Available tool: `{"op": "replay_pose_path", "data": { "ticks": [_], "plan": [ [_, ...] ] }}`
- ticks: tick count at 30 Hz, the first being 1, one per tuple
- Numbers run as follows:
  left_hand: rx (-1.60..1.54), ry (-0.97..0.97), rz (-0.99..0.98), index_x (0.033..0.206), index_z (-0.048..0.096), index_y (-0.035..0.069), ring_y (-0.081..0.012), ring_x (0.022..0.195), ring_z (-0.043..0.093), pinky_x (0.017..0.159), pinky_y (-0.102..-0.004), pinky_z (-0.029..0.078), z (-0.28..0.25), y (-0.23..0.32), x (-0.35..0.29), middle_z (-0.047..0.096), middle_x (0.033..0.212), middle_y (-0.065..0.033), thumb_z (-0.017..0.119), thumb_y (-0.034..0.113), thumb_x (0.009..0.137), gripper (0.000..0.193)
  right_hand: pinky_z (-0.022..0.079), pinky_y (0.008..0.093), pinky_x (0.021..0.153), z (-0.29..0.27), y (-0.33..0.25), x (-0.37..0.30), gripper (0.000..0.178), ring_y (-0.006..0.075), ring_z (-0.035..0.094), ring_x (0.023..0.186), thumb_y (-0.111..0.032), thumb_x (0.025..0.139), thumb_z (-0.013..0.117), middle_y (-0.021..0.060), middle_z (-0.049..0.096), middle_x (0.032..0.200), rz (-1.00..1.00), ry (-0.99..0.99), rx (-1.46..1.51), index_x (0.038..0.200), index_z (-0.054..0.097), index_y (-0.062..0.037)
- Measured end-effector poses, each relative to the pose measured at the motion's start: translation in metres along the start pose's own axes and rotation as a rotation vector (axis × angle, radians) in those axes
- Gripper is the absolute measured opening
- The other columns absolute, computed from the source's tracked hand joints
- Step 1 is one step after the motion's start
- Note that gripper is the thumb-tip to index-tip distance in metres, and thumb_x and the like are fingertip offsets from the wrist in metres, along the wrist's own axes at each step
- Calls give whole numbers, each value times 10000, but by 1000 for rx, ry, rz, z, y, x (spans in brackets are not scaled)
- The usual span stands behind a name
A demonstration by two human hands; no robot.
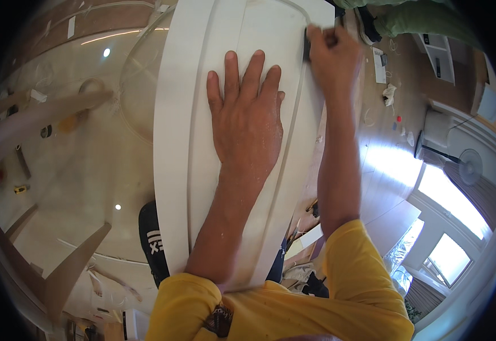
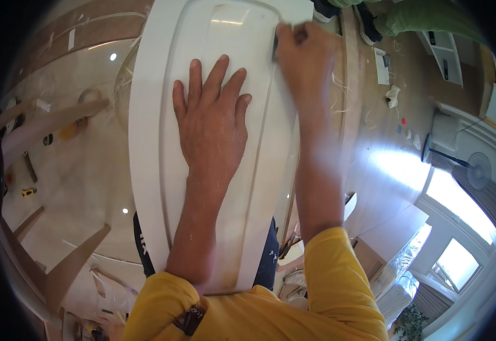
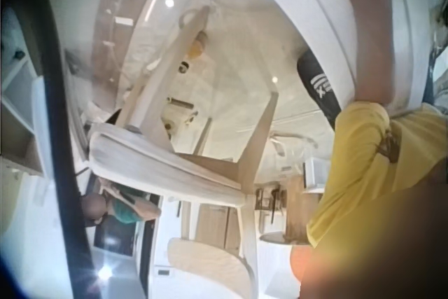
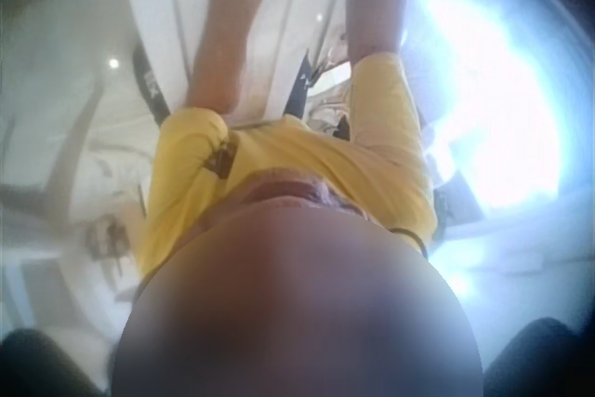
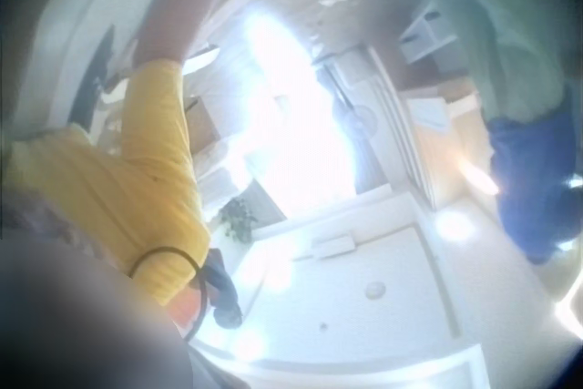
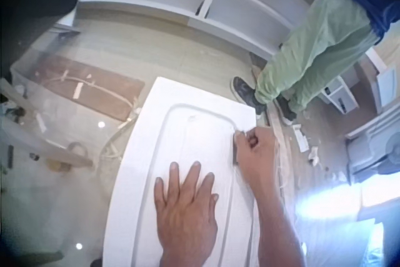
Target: The person scrapes and smooths the edges of a white cabinet door using a utility knife and sanding block, then places the door on the floor. The person later picks up a plastic chair and moves it across the room while other workers assemble furniture in the background.
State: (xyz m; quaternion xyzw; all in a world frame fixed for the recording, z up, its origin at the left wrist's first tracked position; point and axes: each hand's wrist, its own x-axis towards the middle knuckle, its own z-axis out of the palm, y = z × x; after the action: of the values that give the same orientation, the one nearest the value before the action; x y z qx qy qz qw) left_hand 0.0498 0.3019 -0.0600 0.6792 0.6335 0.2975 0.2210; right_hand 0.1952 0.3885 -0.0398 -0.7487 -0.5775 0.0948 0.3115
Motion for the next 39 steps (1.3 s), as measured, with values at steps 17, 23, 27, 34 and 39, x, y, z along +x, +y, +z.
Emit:
{"op": "replay_pose_path", "data": {
  "ticks": [17,23,27,34,39],
  "plan": [
    [4,-19,-9,1298,712,147,-349,1498,393,1250,-551,216,2,-1,2,585,1495,-50,720,206,964,339,519,407,630,-5,6,-20,341,264,661,603,-286,901,738,145,673,656,42,-13,-89,773,659,21],
    [-11,-3,18,1292,675,114,-352,1505,372,1251,-552,206,2,0,0,564,1496,-66,708,182,964,336,477,348,602,2,-4,8,335,175,595,602,-286,885,769,92,654,656,59,5,-16,787,669,19],
    [-26,-19,-15,1279,710,130,-346,1498,392,1251,-543,213,2,-1,-1,585,1488,-54,724,196,958,328,514,397,614,3,-1,1,316,264,636,546,-265,885,730,135,665,624,-38,55,-175,772,658,21],
    [-28,-7,-8,1271,728,139,-351,1495,403,1252,-537,215,4,0,0,598,1481,-48,730,196,955,321,491,366,581,4,13,1,314,209,611,531,-251,893,734,106,651,610,-14,39,30,763,651,23],
    [-41,-9,-18,1266,729,144,-344,1495,401,1251,-537,219,4,0,-1,594,1485,-37,730,199,954,316,497,361,599,-1,10,-25,333,211,606,540,-273,884,745,111,646,606,33,20,-29,771,668,31]
  ]
}}
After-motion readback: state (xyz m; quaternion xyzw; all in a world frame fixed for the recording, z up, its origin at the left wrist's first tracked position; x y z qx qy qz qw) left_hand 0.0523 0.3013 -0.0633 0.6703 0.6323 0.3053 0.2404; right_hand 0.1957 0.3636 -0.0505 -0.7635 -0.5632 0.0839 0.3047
